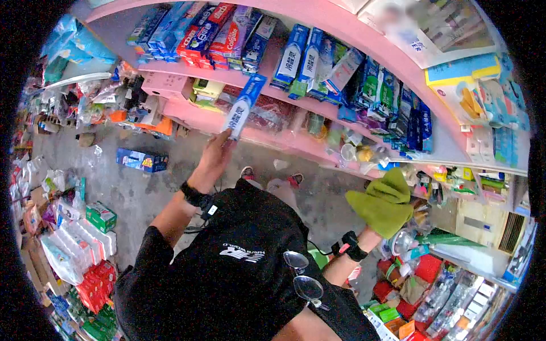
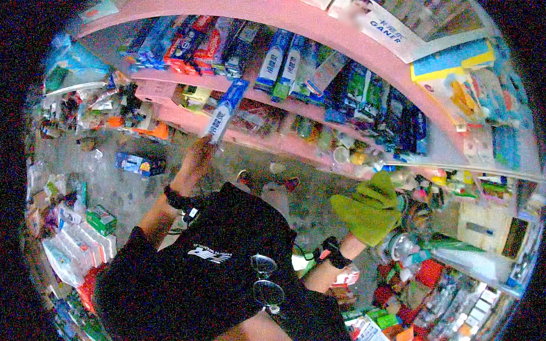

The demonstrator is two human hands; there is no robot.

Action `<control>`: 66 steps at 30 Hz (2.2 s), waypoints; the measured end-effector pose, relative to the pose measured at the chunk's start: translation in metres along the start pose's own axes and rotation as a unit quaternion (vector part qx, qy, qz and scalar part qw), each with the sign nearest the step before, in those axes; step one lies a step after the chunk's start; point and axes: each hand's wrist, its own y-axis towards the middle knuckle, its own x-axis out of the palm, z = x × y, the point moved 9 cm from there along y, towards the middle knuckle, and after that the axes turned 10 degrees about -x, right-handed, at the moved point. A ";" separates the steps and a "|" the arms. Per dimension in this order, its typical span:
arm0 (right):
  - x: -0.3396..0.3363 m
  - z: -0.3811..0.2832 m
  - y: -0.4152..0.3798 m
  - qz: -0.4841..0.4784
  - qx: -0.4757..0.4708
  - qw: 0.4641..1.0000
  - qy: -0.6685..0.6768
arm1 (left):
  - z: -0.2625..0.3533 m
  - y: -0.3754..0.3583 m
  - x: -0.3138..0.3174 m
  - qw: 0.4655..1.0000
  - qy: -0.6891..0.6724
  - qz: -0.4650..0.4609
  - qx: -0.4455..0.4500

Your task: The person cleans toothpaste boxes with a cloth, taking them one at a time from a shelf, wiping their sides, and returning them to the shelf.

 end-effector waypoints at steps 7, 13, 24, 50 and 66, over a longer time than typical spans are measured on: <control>0.011 -0.006 0.001 -0.020 0.070 0.980 0.186 | -0.012 0.003 0.019 0.999 0.040 0.015 0.006; 0.014 -0.017 0.005 -0.011 0.054 0.981 0.185 | -0.002 0.004 0.026 0.998 0.020 0.028 0.061; 0.011 -0.030 0.005 -0.011 0.047 0.982 0.181 | 0.055 0.077 0.130 0.971 0.141 -0.105 0.162; 0.021 -0.048 0.008 -0.030 0.040 0.976 0.211 | 0.042 0.097 0.230 0.383 0.772 0.004 0.507; 0.023 -0.059 0.004 -0.043 0.037 0.973 0.225 | 0.065 0.047 0.202 0.389 0.721 0.190 0.541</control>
